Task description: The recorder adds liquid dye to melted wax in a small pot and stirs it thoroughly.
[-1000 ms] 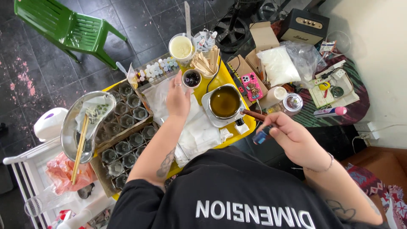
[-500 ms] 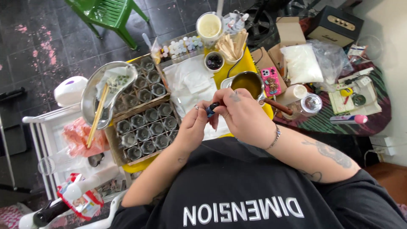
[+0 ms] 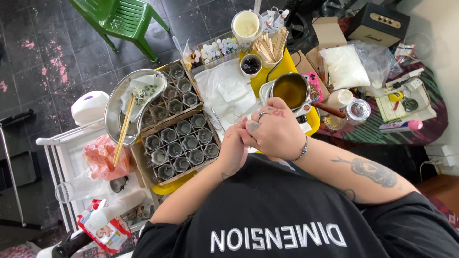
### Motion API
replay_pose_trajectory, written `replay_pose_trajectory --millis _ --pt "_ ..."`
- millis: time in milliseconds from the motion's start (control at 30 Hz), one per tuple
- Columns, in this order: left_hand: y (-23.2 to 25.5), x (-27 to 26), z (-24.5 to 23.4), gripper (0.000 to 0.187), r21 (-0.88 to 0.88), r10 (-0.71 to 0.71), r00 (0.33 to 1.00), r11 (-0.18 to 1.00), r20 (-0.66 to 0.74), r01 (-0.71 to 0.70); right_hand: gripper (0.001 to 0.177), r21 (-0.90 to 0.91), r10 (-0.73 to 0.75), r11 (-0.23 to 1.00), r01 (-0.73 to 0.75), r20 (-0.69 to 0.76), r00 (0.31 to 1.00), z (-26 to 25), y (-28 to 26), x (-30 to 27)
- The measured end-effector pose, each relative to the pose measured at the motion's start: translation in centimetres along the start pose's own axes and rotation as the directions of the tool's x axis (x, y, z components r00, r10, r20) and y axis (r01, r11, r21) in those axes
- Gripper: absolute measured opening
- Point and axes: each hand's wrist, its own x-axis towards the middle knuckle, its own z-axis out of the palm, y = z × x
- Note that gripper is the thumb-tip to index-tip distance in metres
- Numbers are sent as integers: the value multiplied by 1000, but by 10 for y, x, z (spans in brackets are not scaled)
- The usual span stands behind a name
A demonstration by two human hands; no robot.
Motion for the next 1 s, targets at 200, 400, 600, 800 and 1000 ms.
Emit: replay_pose_trajectory --millis 200,400,600,800,1000 --pt "17 -6 -1 21 -72 -426 895 897 130 437 37 -2 -124 991 131 308 943 -19 2 2" --pt "-7 3 -22 23 -130 -362 893 905 266 406 62 23 -8 1000 2 269 963 -63 -4 14" --pt "-3 4 11 24 -71 -340 901 926 268 370 33 -131 37 991 18 407 913 -70 1 5" --pt "0 5 37 26 -84 -364 910 919 199 386 51 90 34 994 -68 336 941 -97 13 11" --pt "3 5 68 26 -47 -356 928 931 109 362 32 -26 -83 994 103 419 904 -101 28 4"
